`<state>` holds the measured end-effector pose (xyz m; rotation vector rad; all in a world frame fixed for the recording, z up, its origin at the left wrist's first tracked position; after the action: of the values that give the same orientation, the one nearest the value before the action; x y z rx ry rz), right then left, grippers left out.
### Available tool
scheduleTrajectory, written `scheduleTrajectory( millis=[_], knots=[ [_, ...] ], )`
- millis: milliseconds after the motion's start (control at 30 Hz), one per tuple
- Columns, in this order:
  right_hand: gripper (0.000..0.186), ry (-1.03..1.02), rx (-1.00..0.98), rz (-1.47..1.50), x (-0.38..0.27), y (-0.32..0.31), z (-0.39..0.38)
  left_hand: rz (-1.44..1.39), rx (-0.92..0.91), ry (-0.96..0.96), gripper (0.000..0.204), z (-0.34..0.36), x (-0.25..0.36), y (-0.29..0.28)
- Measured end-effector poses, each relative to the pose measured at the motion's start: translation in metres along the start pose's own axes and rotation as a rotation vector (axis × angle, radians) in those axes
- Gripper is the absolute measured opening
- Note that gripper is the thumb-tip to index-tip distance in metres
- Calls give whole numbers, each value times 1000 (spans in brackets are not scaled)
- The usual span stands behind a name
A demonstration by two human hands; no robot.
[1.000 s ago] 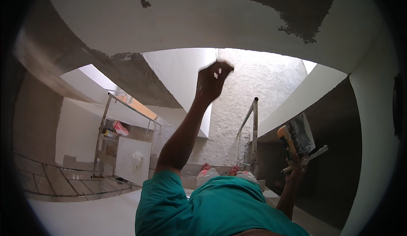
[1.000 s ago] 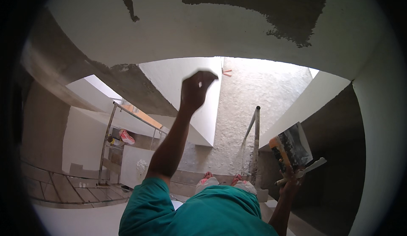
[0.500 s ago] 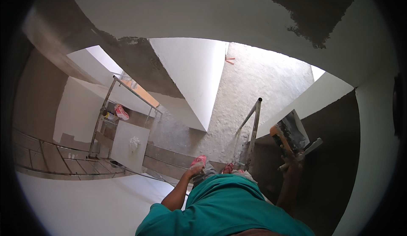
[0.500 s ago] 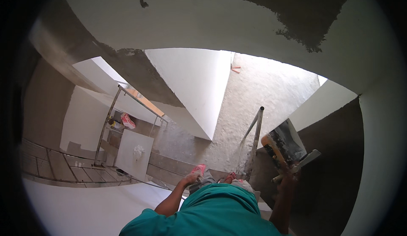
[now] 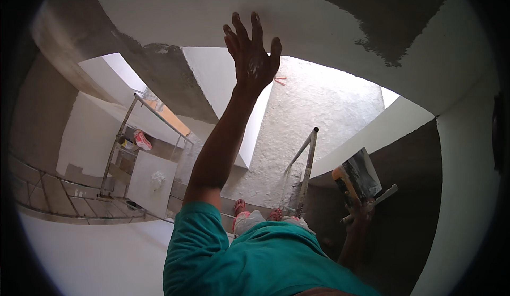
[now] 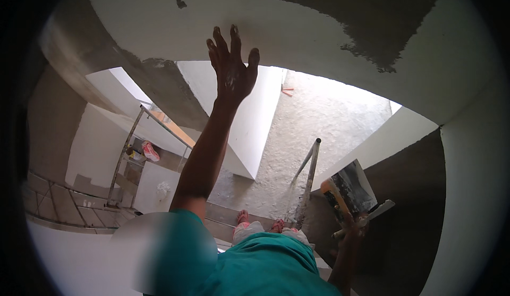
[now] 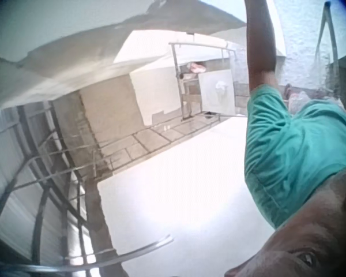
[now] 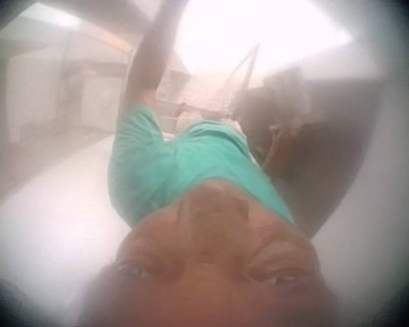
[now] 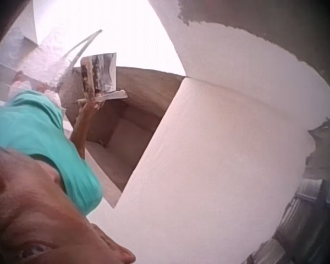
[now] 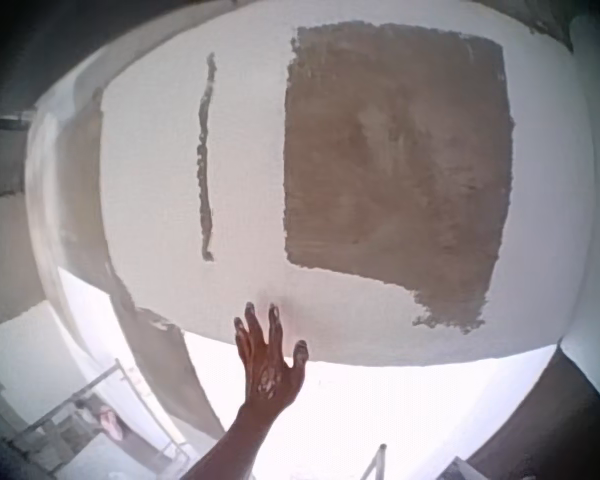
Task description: The person applies plaster to a ceiling using a trowel and hawk. They repeatedly scoop plaster from the hawk and spread it onto the ceiling surface while standing on a staircase.
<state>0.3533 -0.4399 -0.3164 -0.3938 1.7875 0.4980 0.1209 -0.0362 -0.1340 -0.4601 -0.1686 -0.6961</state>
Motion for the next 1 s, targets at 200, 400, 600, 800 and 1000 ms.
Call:
scheduleTrajectory(
  millis=[200,400,600,800,1000],
  knots=[
    [47,17,136,51,5,-19,-2,-43,45,-3,70,16,-7,9],
    [43,-3,186,31,10,-22,-2,-68,5,-9,71,21,-6,10],
    [41,-4,159,27,8,-18,-4,-191,45,10,72,18,-10,10],
    [37,-14,173,25,6,-19,-4,-215,117,47,72,28,-10,7],
    [40,9,173,18,3,-21,-5,-168,63,-9,70,25,-7,13]
  ],
)
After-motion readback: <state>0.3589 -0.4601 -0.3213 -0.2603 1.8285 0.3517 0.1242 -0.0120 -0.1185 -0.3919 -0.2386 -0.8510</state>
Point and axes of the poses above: each hand's wrist, its own z-axis towards the middle knuckle, its own y-axis out of the palm, x = y × z, the point moved 3 cm from there along z, towards the middle knuckle, and after that the axes turned 6 degrees about x, right-handed, at the moved point
